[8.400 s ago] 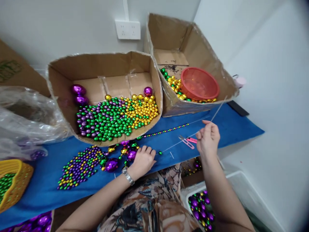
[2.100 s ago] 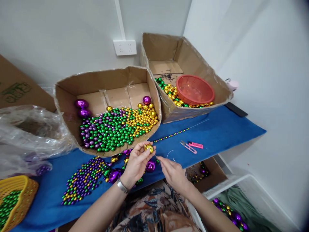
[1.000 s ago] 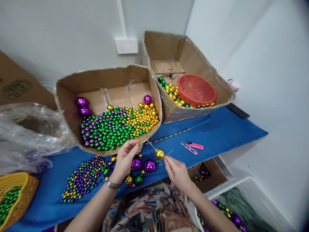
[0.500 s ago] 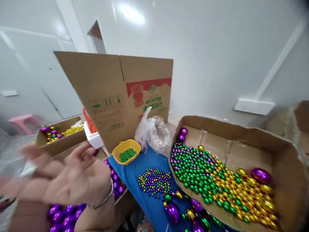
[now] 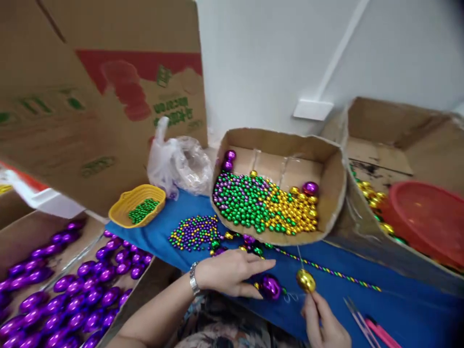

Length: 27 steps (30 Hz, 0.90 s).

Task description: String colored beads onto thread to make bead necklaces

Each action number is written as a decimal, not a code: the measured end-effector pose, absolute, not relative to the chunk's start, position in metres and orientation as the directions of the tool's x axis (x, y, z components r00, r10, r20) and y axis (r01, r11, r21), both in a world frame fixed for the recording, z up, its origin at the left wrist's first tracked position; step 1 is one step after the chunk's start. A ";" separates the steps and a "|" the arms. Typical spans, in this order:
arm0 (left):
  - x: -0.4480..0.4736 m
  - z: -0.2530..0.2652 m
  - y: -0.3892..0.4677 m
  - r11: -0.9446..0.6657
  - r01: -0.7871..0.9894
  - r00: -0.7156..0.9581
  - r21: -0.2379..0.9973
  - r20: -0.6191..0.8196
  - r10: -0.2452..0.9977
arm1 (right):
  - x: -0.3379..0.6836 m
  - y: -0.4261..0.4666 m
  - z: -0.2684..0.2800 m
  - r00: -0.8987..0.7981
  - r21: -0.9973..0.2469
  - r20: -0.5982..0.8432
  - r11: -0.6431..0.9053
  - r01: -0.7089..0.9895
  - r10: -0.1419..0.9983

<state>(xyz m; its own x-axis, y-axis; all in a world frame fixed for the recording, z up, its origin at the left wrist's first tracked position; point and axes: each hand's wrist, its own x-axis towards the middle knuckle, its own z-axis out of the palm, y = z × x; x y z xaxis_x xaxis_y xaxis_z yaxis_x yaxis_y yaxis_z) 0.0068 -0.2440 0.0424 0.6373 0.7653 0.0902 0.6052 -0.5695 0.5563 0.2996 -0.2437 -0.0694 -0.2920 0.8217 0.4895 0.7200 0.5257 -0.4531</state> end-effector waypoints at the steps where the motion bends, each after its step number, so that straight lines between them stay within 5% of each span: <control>1: 0.012 0.043 -0.244 -0.573 0.580 0.656 0.579 0.084 0.750 | 0.298 -0.243 -0.066 -0.302 -0.452 0.501 0.543 0.708 0.811; 8: 0.016 0.038 -0.235 -0.520 0.752 0.556 0.404 0.034 0.830 | 0.286 -0.240 -0.054 -0.256 -0.490 0.533 0.540 0.684 0.807; 27: 0.020 -0.005 -0.143 -0.598 0.776 0.576 0.200 0.164 0.801 | 0.296 -0.250 -0.056 -0.152 -0.566 0.505 0.459 0.684 0.850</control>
